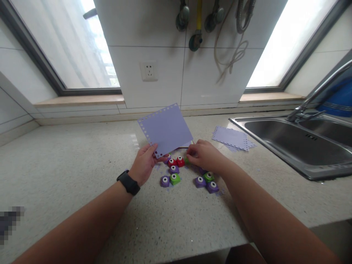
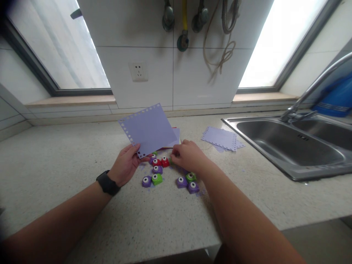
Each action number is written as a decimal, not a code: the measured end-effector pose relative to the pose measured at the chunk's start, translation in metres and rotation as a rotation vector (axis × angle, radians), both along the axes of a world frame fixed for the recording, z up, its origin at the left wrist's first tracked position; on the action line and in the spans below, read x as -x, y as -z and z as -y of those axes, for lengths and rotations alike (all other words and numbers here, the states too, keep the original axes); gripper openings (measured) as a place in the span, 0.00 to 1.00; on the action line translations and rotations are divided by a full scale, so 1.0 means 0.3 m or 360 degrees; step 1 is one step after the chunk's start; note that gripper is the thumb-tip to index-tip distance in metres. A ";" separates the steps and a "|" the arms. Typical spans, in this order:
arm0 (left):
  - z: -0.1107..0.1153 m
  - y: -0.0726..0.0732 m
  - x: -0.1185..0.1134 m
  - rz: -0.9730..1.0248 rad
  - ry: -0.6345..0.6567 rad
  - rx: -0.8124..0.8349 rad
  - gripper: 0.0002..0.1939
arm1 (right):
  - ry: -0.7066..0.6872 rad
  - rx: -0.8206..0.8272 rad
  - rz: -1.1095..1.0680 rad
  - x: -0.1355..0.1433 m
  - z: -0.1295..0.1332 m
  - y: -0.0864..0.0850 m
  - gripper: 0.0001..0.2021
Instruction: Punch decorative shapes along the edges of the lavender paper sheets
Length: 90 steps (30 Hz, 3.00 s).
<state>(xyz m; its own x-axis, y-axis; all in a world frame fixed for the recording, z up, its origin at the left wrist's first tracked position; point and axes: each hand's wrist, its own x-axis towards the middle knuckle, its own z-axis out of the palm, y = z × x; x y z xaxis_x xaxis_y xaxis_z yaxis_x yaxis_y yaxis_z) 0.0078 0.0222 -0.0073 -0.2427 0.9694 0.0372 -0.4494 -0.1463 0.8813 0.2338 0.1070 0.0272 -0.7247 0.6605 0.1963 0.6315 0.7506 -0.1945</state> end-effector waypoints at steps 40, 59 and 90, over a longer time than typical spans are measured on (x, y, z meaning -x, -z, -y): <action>-0.026 0.036 0.021 0.0094 -0.0063 -0.0099 0.10 | -0.0601 0.0236 -0.0111 0.055 0.092 -0.026 0.11; -0.011 0.017 0.024 -0.0034 -0.0081 -0.0011 0.15 | 0.0074 0.0909 -0.1518 -0.034 0.019 -0.049 0.17; -0.021 0.019 0.038 0.0345 -0.0194 -0.0013 0.12 | -0.0610 0.0391 -0.2056 0.000 0.086 -0.066 0.15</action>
<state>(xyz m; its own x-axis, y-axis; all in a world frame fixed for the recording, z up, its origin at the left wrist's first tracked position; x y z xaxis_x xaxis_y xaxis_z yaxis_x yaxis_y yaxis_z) -0.0037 0.0285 -0.0130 -0.3608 0.9324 -0.0205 -0.6064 -0.2178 0.7647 0.2339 0.0811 0.0470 -0.2601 0.5776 0.7738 -0.3371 0.6967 -0.6333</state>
